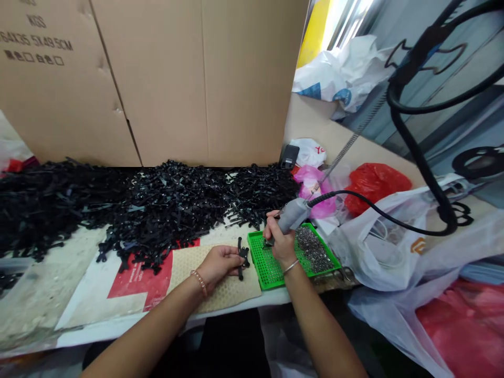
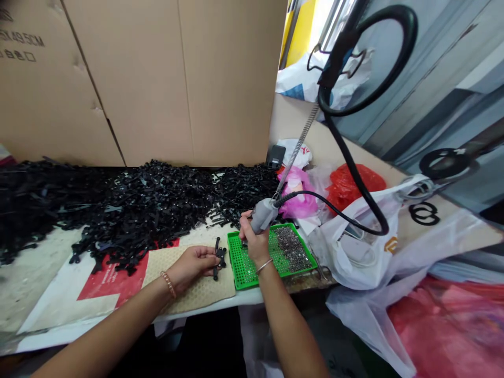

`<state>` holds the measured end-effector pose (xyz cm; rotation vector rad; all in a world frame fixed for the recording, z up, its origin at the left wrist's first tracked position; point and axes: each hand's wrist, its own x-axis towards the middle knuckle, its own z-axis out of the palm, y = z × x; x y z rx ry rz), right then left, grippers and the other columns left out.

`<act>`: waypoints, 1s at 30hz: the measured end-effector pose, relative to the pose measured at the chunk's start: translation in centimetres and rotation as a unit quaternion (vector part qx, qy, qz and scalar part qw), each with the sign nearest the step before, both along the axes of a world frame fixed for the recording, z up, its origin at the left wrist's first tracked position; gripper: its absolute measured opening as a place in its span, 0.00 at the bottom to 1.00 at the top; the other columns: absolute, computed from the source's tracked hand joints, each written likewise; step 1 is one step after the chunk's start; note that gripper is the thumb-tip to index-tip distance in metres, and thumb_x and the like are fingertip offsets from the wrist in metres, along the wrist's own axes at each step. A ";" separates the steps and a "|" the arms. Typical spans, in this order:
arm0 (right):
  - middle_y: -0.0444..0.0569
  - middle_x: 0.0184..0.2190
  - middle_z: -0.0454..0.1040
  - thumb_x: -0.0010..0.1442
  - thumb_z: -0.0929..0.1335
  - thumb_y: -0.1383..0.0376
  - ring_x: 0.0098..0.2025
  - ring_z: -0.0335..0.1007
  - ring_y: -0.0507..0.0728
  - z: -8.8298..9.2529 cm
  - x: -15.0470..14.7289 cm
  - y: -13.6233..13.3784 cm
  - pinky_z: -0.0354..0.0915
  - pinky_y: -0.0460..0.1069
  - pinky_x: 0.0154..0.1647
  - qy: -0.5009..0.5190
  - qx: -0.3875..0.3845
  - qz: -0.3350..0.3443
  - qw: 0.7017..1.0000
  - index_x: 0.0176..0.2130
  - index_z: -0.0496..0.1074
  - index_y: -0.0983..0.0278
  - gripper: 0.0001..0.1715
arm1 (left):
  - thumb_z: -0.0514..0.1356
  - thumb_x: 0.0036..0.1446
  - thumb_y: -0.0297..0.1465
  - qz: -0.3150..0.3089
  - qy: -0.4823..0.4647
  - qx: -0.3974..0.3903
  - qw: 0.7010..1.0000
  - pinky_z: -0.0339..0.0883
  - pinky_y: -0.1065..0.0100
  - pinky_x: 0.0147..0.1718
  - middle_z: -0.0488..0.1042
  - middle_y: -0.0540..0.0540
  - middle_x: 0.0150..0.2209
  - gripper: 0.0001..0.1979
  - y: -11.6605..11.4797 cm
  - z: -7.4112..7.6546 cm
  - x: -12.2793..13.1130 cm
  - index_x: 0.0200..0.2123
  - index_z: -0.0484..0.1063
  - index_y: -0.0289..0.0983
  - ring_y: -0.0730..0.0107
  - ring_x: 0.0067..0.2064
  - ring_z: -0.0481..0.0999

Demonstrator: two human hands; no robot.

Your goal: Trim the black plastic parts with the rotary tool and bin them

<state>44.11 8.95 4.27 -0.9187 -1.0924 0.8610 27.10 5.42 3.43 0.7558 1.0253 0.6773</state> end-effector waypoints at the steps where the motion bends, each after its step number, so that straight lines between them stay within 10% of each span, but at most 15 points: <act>1: 0.36 0.15 0.60 0.57 0.70 0.53 0.16 0.54 0.51 0.0 0.0 0.0 0.52 0.45 0.18 -0.007 -0.005 -0.004 1.000 0.38 0.67 0.62 0.16 | 0.70 0.37 0.28 0.000 0.000 -0.001 1.000 0.67 0.74 0.28 0.77 0.46 0.28 0.13 0.0 0.0 0.0 0.31 0.77 0.30 0.75 0.28 0.73; 30: 0.37 0.17 0.59 0.55 0.70 0.50 0.17 0.56 0.51 0.0 -0.1 -0.1 0.54 0.46 0.19 -0.064 -0.064 -0.001 0.996 0.36 0.64 0.62 0.20 | 0.70 0.39 0.28 0.004 -0.018 -0.021 1.000 0.68 0.74 0.30 0.77 0.46 0.28 0.12 0.0 0.3 0.1 0.31 0.76 0.33 0.74 0.29 0.74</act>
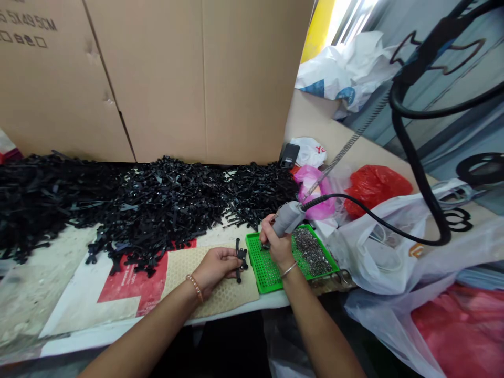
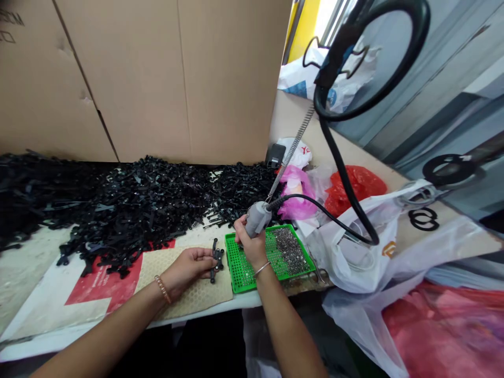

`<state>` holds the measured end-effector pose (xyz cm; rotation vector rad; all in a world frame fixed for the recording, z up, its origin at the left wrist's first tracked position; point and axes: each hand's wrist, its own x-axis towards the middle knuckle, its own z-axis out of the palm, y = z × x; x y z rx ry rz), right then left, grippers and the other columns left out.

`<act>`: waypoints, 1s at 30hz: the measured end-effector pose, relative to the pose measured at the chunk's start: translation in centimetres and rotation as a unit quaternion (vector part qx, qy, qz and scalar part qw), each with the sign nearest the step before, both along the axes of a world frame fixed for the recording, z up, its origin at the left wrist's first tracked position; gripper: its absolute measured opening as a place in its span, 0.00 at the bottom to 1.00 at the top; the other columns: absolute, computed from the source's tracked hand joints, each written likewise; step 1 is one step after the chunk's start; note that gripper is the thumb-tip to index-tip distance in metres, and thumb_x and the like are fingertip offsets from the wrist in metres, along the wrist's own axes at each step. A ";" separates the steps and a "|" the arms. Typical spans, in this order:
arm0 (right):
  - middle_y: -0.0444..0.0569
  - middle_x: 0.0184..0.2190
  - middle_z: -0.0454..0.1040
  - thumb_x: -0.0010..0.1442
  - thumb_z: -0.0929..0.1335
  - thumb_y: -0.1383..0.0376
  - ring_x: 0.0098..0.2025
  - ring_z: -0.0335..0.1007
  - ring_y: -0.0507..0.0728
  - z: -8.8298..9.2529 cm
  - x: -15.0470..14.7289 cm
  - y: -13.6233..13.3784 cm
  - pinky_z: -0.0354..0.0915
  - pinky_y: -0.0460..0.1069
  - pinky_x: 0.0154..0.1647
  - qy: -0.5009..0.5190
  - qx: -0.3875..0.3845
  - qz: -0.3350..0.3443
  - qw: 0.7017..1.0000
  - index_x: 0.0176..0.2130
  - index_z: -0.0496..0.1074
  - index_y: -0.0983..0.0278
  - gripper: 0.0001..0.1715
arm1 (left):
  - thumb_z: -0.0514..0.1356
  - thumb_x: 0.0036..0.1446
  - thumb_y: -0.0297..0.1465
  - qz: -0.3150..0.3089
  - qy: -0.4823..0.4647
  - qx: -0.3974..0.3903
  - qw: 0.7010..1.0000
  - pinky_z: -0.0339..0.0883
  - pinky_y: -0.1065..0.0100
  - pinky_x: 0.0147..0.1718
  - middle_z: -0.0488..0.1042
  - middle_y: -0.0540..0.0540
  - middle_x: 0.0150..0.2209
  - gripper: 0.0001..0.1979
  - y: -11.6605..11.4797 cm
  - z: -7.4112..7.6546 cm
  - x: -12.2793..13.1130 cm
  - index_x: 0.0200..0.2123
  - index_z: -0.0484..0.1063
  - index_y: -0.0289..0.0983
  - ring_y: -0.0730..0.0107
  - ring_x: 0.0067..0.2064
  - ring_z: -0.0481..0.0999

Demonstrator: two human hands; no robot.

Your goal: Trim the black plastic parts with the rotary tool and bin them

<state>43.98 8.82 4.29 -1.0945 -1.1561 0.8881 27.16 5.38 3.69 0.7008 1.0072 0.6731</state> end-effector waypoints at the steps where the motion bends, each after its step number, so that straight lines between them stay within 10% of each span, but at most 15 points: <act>1: 0.37 0.17 0.60 0.55 0.70 0.51 0.17 0.56 0.51 -0.1 0.0 0.0 0.55 0.46 0.20 -0.002 0.002 -0.001 1.000 0.36 0.64 0.62 0.19 | 0.69 0.39 0.28 -0.001 -0.001 0.001 1.000 0.69 0.74 0.30 0.77 0.46 0.28 0.12 0.0 0.0 0.0 0.31 0.76 0.33 0.73 0.29 0.74; 15: 0.33 0.14 0.53 0.56 0.69 0.53 0.15 0.46 0.49 4.9 -2.5 -1.8 0.55 0.45 0.21 0.174 0.061 -0.006 0.983 0.39 0.65 0.60 0.16 | 0.69 0.38 0.28 0.009 -0.019 0.012 1.000 0.69 0.72 0.31 0.78 0.44 0.29 0.11 0.1 -0.5 0.0 0.30 0.77 0.31 0.72 0.30 0.75; 30: 0.34 0.15 0.56 0.58 0.70 0.58 0.16 0.50 0.48 2.9 -4.9 -2.1 0.56 0.44 0.21 0.205 0.038 0.050 0.977 0.39 0.66 0.60 0.13 | 0.68 0.37 0.26 0.013 -0.032 -0.005 0.999 0.68 0.74 0.28 0.76 0.47 0.27 0.12 0.0 -0.3 0.0 0.30 0.75 0.31 0.75 0.28 0.73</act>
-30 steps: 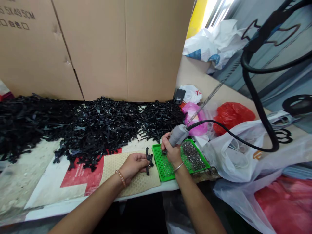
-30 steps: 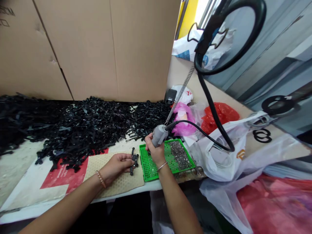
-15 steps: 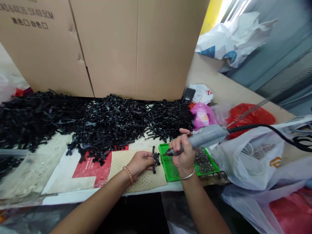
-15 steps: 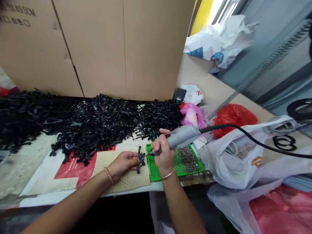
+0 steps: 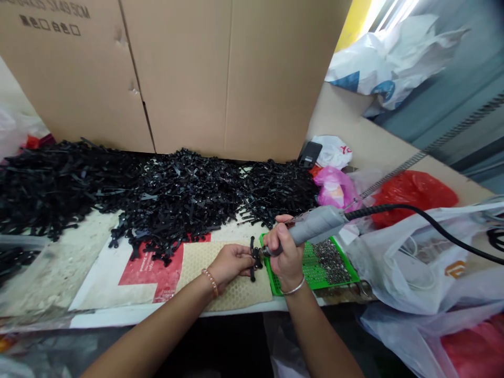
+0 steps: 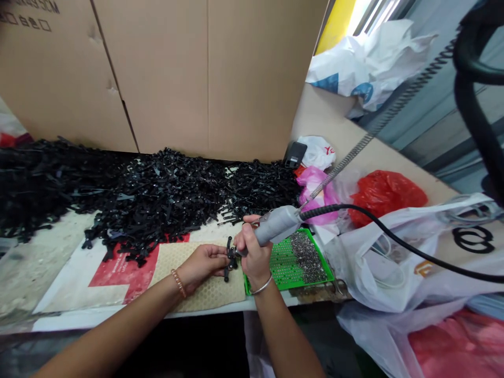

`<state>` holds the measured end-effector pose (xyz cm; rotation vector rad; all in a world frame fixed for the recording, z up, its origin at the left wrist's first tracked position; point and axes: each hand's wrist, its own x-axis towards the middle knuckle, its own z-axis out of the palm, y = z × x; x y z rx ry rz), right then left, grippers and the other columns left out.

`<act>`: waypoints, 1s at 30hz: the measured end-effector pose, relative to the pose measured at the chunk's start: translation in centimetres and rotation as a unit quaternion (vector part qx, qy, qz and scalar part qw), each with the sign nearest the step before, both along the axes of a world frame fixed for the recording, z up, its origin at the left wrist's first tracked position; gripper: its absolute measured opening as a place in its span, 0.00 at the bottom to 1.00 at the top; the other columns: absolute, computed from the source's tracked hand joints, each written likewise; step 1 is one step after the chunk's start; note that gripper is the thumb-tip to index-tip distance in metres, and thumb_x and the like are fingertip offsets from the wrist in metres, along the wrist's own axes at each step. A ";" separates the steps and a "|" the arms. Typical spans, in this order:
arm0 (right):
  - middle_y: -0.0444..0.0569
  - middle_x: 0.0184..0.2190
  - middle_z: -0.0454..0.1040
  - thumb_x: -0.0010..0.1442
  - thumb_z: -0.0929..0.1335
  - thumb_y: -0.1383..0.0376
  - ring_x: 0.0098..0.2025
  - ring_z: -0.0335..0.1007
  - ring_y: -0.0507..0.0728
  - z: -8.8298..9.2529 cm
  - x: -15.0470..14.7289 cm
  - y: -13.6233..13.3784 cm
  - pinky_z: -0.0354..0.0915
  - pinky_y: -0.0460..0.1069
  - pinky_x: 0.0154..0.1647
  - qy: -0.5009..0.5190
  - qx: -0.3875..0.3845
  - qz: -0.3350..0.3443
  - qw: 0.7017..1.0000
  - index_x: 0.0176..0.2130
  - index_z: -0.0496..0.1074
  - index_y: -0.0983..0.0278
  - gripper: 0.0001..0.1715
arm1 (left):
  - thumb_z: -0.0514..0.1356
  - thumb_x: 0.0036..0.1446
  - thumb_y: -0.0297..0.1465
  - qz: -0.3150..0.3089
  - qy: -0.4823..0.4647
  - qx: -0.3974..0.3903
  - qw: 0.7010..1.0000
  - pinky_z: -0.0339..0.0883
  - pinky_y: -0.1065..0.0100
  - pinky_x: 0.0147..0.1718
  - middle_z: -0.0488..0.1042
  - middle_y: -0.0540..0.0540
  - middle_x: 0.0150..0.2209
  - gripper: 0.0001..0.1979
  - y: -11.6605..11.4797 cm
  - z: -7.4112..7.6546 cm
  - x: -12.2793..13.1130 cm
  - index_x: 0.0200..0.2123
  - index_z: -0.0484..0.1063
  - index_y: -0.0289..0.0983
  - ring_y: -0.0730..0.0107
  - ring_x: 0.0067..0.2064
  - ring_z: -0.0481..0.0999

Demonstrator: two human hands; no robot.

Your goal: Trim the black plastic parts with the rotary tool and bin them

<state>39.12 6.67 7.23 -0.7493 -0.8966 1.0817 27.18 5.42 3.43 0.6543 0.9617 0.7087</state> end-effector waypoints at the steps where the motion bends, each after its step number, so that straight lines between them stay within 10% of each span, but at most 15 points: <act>1: 0.34 0.15 0.56 0.58 0.70 0.58 0.16 0.50 0.48 0.0 0.0 0.0 0.56 0.44 0.21 -0.002 0.000 0.000 1.000 0.39 0.66 0.60 0.13 | 0.68 0.37 0.26 0.000 -0.001 -0.001 1.000 0.68 0.74 0.28 0.76 0.47 0.27 0.12 0.0 0.0 0.0 0.30 0.75 0.31 0.75 0.28 0.73; 30: 0.34 0.15 0.55 0.58 0.68 0.58 0.16 0.52 0.49 -0.7 0.0 -0.2 0.57 0.44 0.20 -0.063 0.004 -0.015 0.998 0.40 0.64 0.60 0.12 | 0.67 0.38 0.27 -0.004 0.006 0.007 1.000 0.68 0.74 0.28 0.76 0.47 0.26 0.11 0.0 0.0 0.0 0.29 0.75 0.31 0.75 0.27 0.73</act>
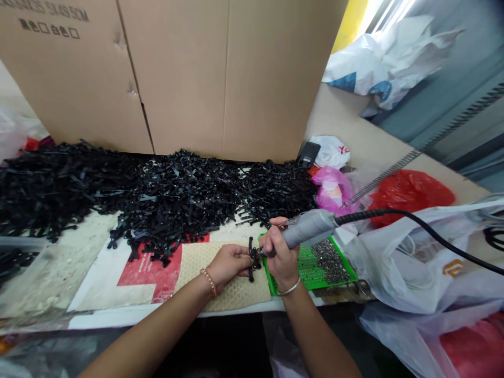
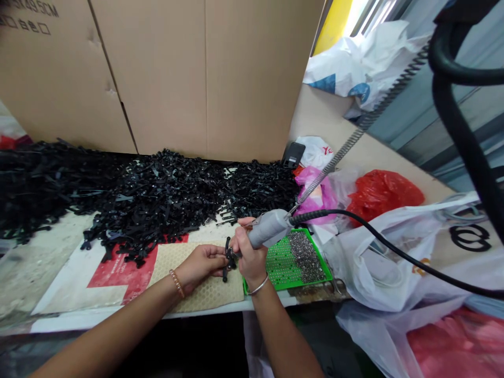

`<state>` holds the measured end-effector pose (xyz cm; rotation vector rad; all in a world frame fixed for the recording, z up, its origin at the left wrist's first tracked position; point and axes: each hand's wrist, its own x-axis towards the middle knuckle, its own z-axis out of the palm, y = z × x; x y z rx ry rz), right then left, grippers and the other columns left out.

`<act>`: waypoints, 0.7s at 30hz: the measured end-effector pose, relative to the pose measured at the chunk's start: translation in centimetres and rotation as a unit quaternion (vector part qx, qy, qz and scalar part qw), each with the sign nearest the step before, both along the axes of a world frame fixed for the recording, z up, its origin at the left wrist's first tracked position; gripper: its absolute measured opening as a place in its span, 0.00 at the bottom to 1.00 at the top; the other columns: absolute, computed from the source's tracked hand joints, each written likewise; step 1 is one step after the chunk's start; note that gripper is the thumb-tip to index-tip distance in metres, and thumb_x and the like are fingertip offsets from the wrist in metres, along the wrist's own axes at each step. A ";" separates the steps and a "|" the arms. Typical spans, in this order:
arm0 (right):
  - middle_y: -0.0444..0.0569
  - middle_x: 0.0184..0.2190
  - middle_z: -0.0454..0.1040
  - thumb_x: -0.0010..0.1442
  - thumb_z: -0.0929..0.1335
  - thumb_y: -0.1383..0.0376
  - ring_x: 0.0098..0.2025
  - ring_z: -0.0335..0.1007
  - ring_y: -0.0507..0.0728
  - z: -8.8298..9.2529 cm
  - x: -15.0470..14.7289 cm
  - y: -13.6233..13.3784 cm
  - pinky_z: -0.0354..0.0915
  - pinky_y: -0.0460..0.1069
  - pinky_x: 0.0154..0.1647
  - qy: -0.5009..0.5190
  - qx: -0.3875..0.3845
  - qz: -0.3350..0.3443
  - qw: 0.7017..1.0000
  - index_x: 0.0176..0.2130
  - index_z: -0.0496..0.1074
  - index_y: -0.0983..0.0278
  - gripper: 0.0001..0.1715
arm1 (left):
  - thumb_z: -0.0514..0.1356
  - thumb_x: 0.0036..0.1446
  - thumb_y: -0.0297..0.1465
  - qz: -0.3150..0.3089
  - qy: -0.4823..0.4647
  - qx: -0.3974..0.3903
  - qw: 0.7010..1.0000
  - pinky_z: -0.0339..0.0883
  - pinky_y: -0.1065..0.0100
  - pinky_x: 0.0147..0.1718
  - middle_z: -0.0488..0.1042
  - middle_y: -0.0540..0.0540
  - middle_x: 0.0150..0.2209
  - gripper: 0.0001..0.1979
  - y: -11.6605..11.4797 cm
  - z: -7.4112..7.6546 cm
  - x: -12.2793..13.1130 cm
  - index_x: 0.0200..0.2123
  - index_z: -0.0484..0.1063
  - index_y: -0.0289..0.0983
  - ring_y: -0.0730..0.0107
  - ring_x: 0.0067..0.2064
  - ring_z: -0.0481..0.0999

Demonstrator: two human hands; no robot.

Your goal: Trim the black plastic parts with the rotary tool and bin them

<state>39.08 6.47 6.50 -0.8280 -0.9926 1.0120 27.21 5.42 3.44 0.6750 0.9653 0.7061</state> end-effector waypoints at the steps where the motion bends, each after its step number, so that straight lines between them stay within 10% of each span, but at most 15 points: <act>1: 0.34 0.15 0.56 0.58 0.68 0.59 0.16 0.52 0.49 0.0 0.0 0.0 0.57 0.44 0.21 0.000 0.003 0.002 1.000 0.40 0.64 0.60 0.12 | 0.67 0.38 0.27 0.000 0.002 0.001 1.000 0.68 0.74 0.28 0.76 0.47 0.26 0.10 0.0 0.0 0.0 0.29 0.75 0.31 0.75 0.27 0.73; 21: 0.35 0.16 0.57 0.59 0.68 0.61 0.17 0.52 0.49 -0.2 -0.2 -0.1 0.57 0.44 0.20 0.005 0.018 0.008 1.000 0.40 0.65 0.60 0.09 | 0.67 0.39 0.28 -0.006 0.001 0.004 1.000 0.68 0.74 0.28 0.75 0.48 0.26 0.11 0.0 0.1 -0.1 0.29 0.75 0.31 0.74 0.28 0.74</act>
